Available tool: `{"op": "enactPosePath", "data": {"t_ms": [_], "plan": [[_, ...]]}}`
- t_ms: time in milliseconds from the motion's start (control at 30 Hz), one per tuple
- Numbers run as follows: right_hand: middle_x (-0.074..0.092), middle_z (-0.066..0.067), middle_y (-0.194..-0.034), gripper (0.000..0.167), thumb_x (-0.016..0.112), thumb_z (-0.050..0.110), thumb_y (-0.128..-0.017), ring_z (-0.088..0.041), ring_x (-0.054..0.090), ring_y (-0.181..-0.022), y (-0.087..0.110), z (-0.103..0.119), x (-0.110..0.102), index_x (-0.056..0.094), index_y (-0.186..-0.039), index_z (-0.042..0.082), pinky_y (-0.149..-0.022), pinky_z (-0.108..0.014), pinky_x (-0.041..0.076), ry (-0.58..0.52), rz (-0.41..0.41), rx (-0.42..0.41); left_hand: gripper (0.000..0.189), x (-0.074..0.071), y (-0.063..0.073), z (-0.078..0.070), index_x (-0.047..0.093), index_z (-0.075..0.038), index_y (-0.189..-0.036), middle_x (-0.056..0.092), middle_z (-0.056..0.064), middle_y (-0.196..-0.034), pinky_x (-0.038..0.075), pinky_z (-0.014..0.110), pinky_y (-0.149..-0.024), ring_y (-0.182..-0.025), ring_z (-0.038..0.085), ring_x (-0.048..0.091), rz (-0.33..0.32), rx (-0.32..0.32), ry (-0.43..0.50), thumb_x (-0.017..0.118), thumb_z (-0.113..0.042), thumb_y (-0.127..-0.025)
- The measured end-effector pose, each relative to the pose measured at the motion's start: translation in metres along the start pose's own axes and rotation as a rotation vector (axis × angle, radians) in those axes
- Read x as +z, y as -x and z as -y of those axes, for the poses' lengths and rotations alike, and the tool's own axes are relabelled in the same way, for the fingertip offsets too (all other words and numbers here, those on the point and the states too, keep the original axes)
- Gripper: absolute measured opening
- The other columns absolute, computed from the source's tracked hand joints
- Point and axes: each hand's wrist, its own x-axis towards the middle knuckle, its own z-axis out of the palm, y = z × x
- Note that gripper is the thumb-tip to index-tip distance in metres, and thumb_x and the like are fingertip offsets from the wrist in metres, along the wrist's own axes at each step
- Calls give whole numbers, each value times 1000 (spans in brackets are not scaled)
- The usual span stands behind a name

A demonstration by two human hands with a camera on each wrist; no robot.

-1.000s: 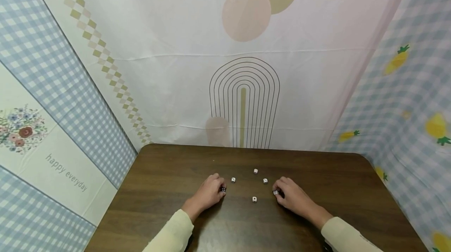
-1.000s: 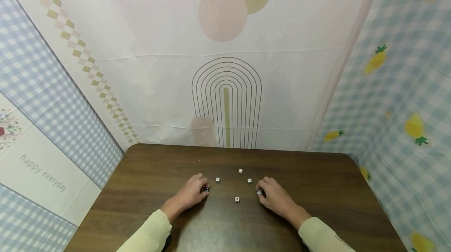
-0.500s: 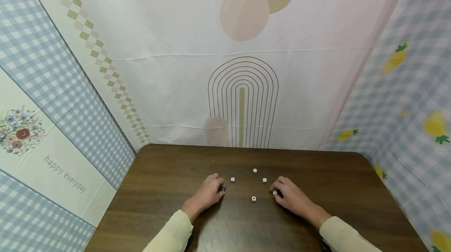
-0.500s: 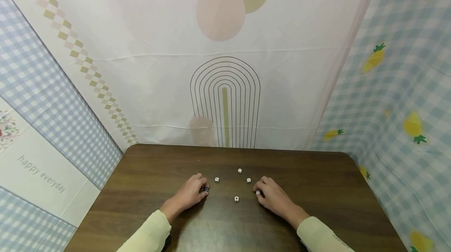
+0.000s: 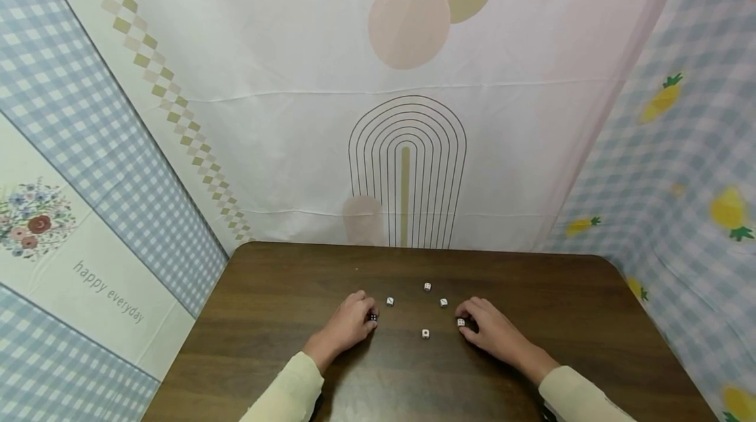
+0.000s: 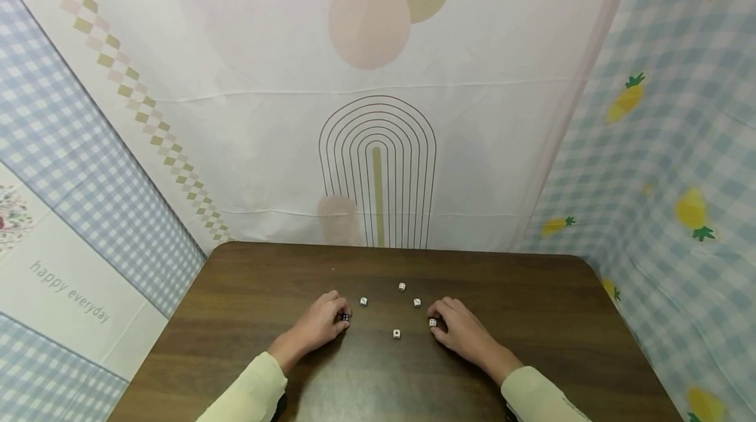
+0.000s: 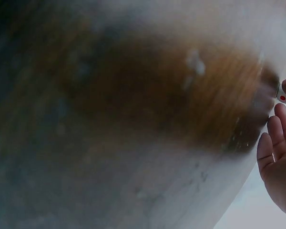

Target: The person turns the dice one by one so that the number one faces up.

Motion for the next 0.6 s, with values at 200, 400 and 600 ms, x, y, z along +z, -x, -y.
{"op": "enactPosePath", "data": {"t_ms": [200,400,600], "plan": [[60,14,-99,21,80,15,-89,-5,55,-92,2,0,-2,67,-103,22,-80,-30,51,-38,22,22,18,-1,1,-2,65,-17,-86,50,-6,-85,49,30,-76,-80,13,50,23,-13,7,83,-16,-85],[61,14,-99,19,80,16,-89,-5,55,-92,1,0,-2,67,-102,22,-80,-29,51,-33,19,12,18,-3,2,-3,65,-15,-86,50,-5,-85,48,31,-74,-80,13,49,13,-11,26,84,-14,-84],[60,14,-98,17,79,15,-90,-5,54,-92,-2,0,-2,67,-101,22,-79,-29,51,-30,25,15,18,-3,1,-2,65,-15,-86,49,-5,-85,47,30,-74,-80,13,48,16,-26,35,83,-14,-85]]}}
